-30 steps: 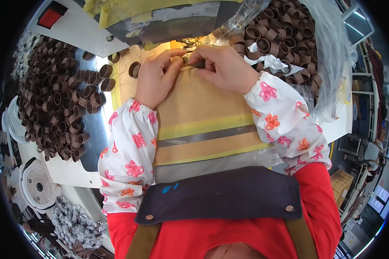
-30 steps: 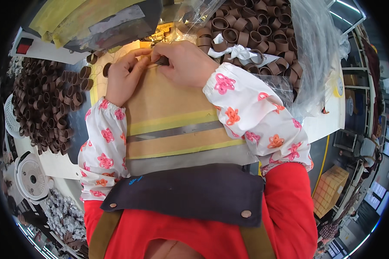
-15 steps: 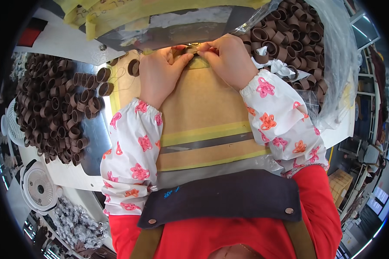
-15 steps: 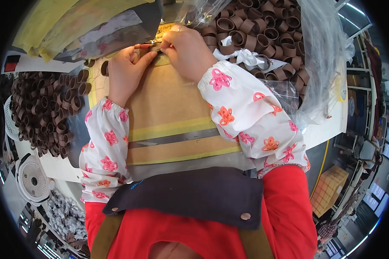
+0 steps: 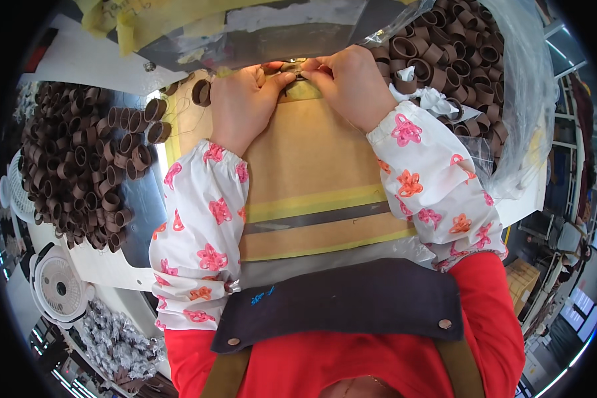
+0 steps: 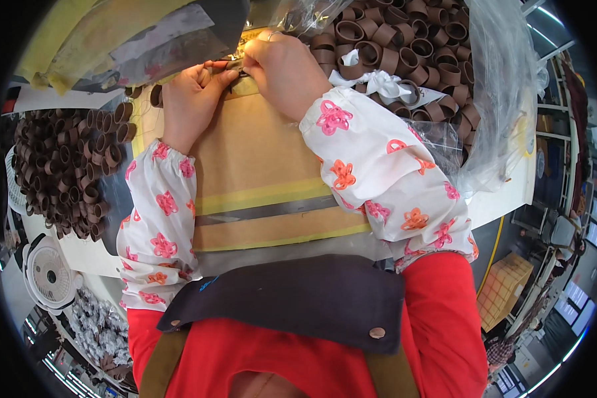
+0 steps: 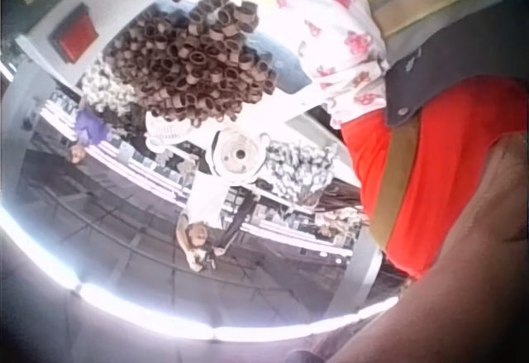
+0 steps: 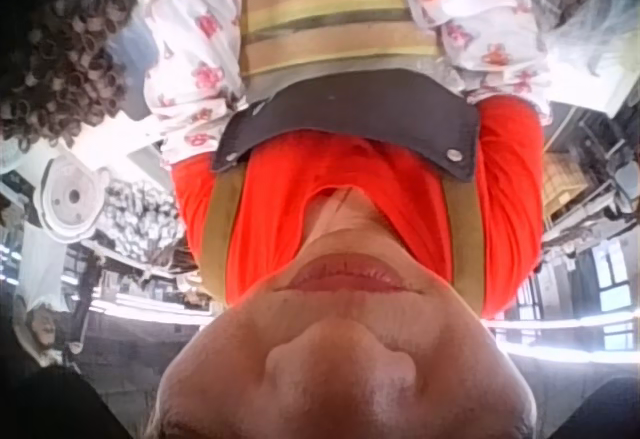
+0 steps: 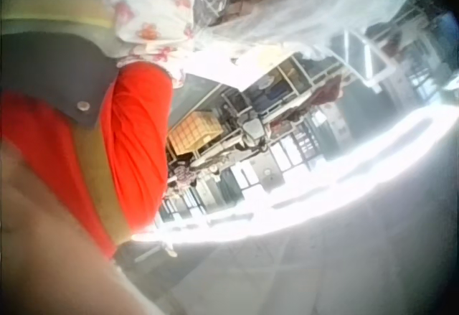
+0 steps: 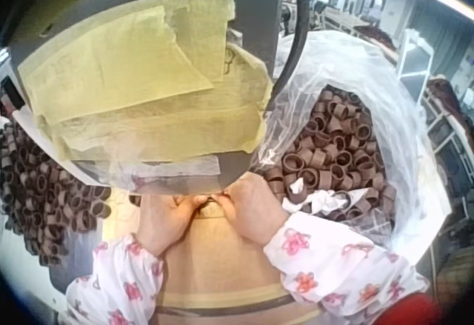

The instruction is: Assembling and finishing small leather loops using a specialized machine at a workbench.

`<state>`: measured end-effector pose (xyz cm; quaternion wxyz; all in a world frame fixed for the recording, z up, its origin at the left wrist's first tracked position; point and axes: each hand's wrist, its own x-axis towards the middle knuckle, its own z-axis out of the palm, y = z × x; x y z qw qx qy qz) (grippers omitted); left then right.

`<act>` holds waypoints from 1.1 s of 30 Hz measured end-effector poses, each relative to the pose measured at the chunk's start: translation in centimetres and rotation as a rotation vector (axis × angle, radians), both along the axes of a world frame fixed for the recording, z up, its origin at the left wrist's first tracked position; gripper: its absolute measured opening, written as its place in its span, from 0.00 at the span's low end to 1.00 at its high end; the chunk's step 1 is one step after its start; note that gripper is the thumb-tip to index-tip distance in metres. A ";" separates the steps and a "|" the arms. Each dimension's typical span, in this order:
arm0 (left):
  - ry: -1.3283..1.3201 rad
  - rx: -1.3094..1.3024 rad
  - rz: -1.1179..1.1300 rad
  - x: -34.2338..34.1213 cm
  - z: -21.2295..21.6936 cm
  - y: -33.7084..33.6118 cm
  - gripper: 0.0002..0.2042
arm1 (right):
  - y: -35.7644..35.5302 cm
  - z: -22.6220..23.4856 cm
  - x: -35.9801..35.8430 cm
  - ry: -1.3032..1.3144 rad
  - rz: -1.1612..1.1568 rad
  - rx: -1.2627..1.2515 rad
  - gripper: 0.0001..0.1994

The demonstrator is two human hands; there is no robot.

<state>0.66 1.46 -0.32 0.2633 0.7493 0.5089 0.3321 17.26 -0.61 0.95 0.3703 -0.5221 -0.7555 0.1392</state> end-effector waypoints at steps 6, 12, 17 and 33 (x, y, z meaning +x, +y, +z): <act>0.065 0.046 0.020 0.2 0.0 0.1 0.13 | 0.2 0.1 0.2 -0.089 0.010 0.046 0.06; 0.024 0.064 0.010 0.2 0.0 0.0 0.13 | 0.1 0.4 0.3 -0.184 -0.053 0.015 0.07; 0.008 -0.018 0.006 -0.2 0.1 0.0 0.12 | -0.1 0.4 -0.4 -0.244 -0.109 0.013 0.07; 0.111 0.044 -0.003 0.5 0.5 0.0 0.13 | -0.5 0.3 0.1 -0.252 -0.121 0.003 0.05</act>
